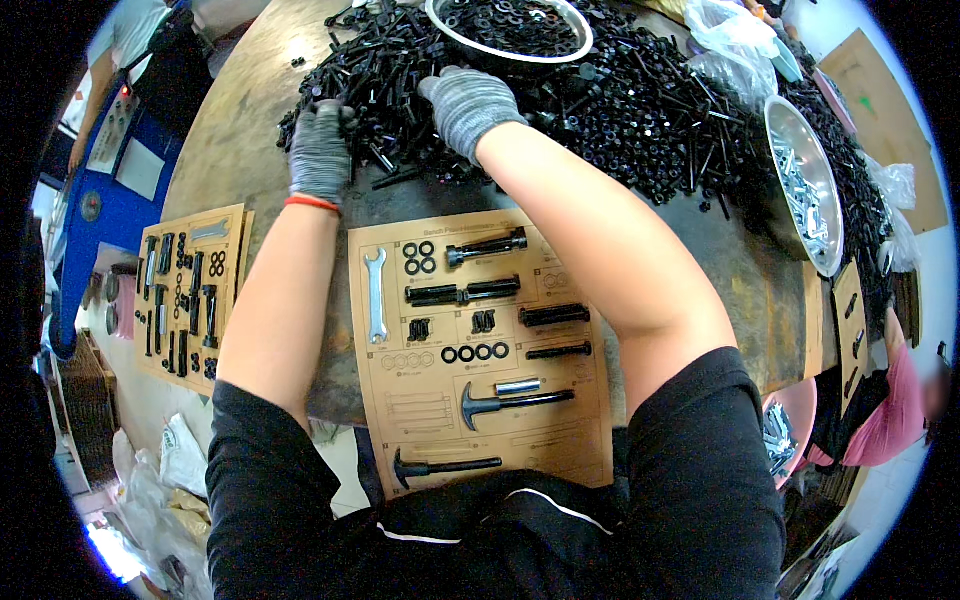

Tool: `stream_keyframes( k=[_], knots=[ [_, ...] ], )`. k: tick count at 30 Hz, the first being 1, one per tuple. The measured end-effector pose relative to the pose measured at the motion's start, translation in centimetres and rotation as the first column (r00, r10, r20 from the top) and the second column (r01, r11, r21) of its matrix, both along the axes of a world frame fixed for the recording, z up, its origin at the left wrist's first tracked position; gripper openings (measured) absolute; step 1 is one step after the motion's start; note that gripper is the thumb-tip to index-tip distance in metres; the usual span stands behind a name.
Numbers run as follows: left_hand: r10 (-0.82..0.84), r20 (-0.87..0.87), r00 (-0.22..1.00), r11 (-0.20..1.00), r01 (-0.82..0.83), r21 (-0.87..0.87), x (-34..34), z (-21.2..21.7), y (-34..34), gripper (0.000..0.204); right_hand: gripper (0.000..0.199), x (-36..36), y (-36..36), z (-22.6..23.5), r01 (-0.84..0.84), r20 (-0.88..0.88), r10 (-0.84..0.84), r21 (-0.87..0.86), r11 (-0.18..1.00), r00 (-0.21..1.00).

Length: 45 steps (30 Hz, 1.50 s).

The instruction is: The person arranges various black metal hardware components, including bolts, nuts, washers, and hammers, onto a cardboard template on a workbench. The person picks items from a large pile and places them into designated slots on the template.

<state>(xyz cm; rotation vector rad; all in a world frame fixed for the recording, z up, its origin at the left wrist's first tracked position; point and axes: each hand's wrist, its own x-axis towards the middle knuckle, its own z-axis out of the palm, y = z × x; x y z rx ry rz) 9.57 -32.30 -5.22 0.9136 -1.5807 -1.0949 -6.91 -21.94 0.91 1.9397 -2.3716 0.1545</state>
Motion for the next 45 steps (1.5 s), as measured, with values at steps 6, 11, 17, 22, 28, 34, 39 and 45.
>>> stream_keyframes(
  k=[6,11,17,22,28,34,39,45],
  knots=[
    [0.032,-0.247,0.968,0.943,0.052,0.328,10.2,-1.0,-0.8,0.013,0.03,1.2,-3.1,-0.1,-0.039,-0.177,0.067,0.16,0.986,0.982],
    [-0.061,-0.077,0.995,0.867,0.091,0.49,17.1,-2.0,2.7,0.006,0.033,0.5,-3.3,-0.5,-0.058,-0.172,0.092,0.19,0.98,0.981],
    [-0.126,0.189,0.974,0.925,0.047,0.378,19.1,-1.8,3.9,0.023,0.041,3.1,-3.8,-0.4,0.089,0.069,-0.101,0.163,0.983,0.992],
    [-0.044,0.095,0.995,0.909,0.0,0.417,18.8,0.8,5.9,0.026,0.029,3.6,-3.7,-2.0,0.075,0.107,-0.065,-0.087,0.993,0.992],
    [0.07,0.761,0.645,0.982,0.089,-0.165,20.1,0.5,5.8,0.033,0.023,4.2,-0.9,-2.3,0.162,0.398,-0.143,-0.015,0.987,0.906],
    [-0.112,0.917,0.383,0.974,0.224,0.025,16.7,1.0,5.1,0.031,0.031,6.7,0.1,-3.7,0.057,-0.1,-0.025,0.334,0.941,0.995],
    [-0.274,0.298,0.915,0.904,0.139,0.405,18.8,1.3,8.8,0.022,0.032,8.3,4.2,-1.0,0.076,0.061,-0.099,0.297,0.952,0.993],
    [-0.014,0.762,0.648,0.982,0.154,-0.113,25.1,-1.3,13.1,0.01,0.028,2.2,21.1,1.5,0.305,0.343,-0.383,0.26,0.916,0.858]
  ],
)
